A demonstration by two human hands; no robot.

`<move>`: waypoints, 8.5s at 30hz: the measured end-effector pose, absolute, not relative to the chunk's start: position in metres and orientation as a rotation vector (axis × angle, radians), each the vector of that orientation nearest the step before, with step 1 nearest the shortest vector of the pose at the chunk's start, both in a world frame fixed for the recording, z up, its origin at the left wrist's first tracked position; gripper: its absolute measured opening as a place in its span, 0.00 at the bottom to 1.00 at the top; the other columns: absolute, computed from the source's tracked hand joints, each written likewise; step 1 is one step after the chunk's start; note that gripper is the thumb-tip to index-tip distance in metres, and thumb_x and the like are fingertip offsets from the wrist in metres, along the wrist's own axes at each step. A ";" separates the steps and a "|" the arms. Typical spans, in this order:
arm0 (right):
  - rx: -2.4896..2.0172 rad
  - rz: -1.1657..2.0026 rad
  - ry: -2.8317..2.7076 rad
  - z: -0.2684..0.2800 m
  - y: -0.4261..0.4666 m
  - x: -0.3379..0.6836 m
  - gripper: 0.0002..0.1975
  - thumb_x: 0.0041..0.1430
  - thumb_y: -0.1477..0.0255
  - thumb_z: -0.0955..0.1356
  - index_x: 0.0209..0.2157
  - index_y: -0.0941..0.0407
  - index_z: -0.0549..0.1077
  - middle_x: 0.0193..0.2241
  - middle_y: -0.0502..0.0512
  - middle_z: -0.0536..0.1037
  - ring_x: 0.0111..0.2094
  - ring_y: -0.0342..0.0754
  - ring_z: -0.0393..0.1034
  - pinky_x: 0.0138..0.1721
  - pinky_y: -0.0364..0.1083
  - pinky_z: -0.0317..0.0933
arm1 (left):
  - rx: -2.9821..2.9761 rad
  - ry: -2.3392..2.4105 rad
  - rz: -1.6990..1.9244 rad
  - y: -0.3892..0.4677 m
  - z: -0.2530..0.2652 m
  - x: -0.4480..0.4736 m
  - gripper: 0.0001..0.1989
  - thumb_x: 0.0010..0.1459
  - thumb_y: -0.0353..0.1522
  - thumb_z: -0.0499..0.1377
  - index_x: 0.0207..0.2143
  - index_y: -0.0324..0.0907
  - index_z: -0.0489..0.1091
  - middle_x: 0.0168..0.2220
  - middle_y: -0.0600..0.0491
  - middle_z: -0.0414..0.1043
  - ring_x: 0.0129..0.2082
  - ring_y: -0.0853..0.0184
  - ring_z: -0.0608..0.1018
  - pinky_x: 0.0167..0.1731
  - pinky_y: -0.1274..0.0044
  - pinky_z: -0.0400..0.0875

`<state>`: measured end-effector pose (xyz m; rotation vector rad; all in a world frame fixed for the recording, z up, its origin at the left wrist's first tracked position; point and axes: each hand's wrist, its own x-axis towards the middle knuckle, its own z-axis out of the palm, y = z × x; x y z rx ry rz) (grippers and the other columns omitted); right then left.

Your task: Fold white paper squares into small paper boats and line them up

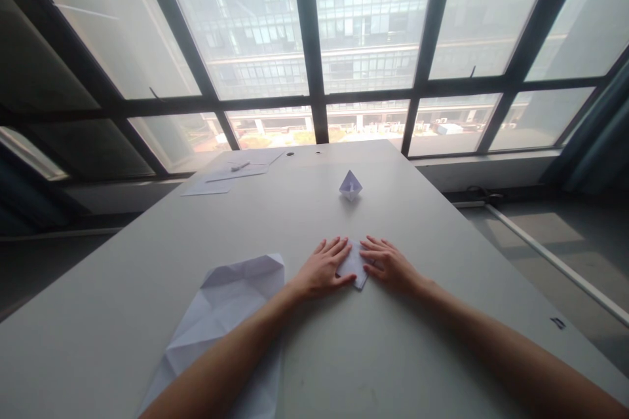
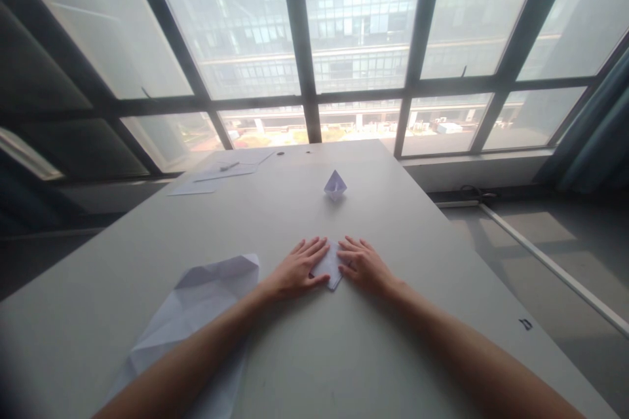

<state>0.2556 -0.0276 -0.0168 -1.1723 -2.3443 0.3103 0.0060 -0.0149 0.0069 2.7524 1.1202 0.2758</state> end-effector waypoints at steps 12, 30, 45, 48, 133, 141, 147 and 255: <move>-1.152 0.326 -2.377 -0.013 -0.030 0.256 0.19 0.63 0.69 0.66 0.56 0.49 0.72 0.61 0.57 0.68 0.64 0.57 0.58 0.64 0.63 0.48 | 2.690 1.181 0.256 -0.018 0.008 0.010 0.45 0.58 0.58 0.53 0.69 0.42 0.48 0.70 0.45 0.46 0.70 0.53 0.49 0.66 0.59 0.40; -1.173 0.337 -2.357 -0.017 -0.028 0.255 0.19 0.62 0.69 0.67 0.55 0.47 0.72 0.60 0.54 0.69 0.64 0.56 0.58 0.64 0.64 0.48 | 2.647 1.201 0.270 -0.018 0.004 0.011 0.43 0.60 0.55 0.54 0.69 0.43 0.49 0.70 0.46 0.45 0.70 0.54 0.48 0.67 0.58 0.37; -1.190 0.326 -2.334 -0.013 -0.032 0.252 0.21 0.59 0.62 0.70 0.53 0.50 0.74 0.59 0.58 0.70 0.63 0.58 0.60 0.63 0.64 0.49 | 2.562 1.234 0.497 -0.014 -0.001 0.013 0.29 0.62 0.42 0.58 0.63 0.46 0.61 0.66 0.47 0.58 0.66 0.54 0.60 0.65 0.56 0.46; -1.201 0.336 -2.327 -0.012 -0.033 0.252 0.21 0.60 0.62 0.70 0.53 0.50 0.74 0.59 0.58 0.70 0.63 0.58 0.60 0.64 0.63 0.47 | 2.490 1.214 0.726 -0.014 0.000 0.011 0.23 0.63 0.37 0.58 0.60 0.45 0.65 0.62 0.47 0.65 0.62 0.58 0.67 0.63 0.61 0.55; -1.245 0.354 -1.924 -0.014 -0.027 0.255 0.10 0.64 0.76 0.63 0.37 0.54 0.76 0.36 0.55 0.80 0.40 0.51 0.73 0.45 0.48 0.64 | 2.299 1.051 0.832 -0.017 0.019 0.005 0.10 0.63 0.34 0.55 0.45 0.46 0.71 0.43 0.51 0.72 0.43 0.63 0.76 0.47 0.74 0.69; -1.280 0.348 -1.896 -0.017 -0.025 0.255 0.09 0.64 0.74 0.64 0.40 0.54 0.76 0.37 0.56 0.80 0.40 0.51 0.73 0.44 0.48 0.64 | 2.095 1.026 1.003 -0.006 0.002 0.005 0.10 0.65 0.35 0.56 0.47 0.44 0.71 0.44 0.49 0.72 0.37 0.66 0.78 0.38 0.76 0.73; -1.293 0.331 -1.928 -0.015 -0.028 0.255 0.12 0.63 0.77 0.64 0.46 0.52 0.73 0.38 0.54 0.78 0.40 0.50 0.73 0.43 0.48 0.65 | 2.164 1.019 0.989 -0.004 -0.003 0.004 0.10 0.64 0.29 0.55 0.46 0.44 0.73 0.48 0.48 0.67 0.36 0.69 0.77 0.39 0.75 0.75; -1.425 0.097 -2.199 0.003 -0.038 0.251 0.06 0.62 0.67 0.69 0.37 0.55 0.75 0.39 0.56 0.75 0.42 0.52 0.67 0.47 0.48 0.61 | 2.620 1.344 0.693 -0.009 -0.002 0.003 0.17 0.61 0.38 0.60 0.51 0.46 0.72 0.55 0.47 0.70 0.55 0.57 0.71 0.59 0.63 0.61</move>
